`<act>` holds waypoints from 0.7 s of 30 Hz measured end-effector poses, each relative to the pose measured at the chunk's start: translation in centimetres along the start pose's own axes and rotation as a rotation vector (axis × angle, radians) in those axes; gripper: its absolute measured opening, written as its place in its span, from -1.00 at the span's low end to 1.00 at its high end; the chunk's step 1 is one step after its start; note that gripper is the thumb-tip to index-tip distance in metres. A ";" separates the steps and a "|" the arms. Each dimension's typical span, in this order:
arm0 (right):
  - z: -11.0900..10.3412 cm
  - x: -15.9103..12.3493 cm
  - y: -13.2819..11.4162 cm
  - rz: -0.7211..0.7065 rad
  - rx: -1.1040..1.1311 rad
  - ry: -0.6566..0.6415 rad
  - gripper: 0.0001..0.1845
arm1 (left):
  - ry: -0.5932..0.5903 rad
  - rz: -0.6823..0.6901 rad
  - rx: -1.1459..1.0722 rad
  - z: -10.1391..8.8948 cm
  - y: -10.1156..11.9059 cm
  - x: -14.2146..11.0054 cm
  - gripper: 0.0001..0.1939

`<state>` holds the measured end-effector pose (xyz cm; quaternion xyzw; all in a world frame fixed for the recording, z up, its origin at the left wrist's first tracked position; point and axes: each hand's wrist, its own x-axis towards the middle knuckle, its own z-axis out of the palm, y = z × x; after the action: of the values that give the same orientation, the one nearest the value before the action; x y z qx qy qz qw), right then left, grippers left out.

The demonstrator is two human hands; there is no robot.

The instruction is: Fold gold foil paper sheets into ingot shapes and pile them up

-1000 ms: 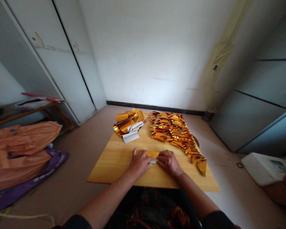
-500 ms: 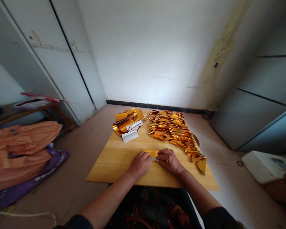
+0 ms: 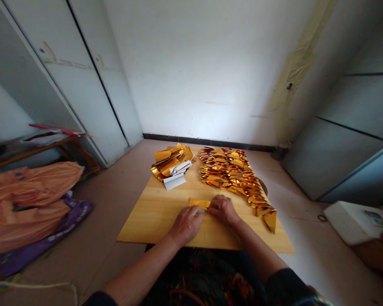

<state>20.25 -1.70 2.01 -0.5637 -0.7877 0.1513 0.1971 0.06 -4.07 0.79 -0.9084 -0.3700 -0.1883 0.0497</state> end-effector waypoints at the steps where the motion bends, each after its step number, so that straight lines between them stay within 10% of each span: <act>1: 0.0 0.1 -0.1 0.011 0.002 -0.001 -0.89 | 0.000 0.005 0.003 0.0 0.0 0.0 -0.83; 21: 0.2 0.4 -0.4 0.069 -0.001 0.013 -0.92 | -0.034 -0.045 -0.071 -0.2 0.2 0.0 -0.73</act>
<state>19.63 -1.44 2.06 -0.5916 -0.7666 0.1541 0.1965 0.16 -4.31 0.97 -0.9042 -0.3840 -0.1868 0.0068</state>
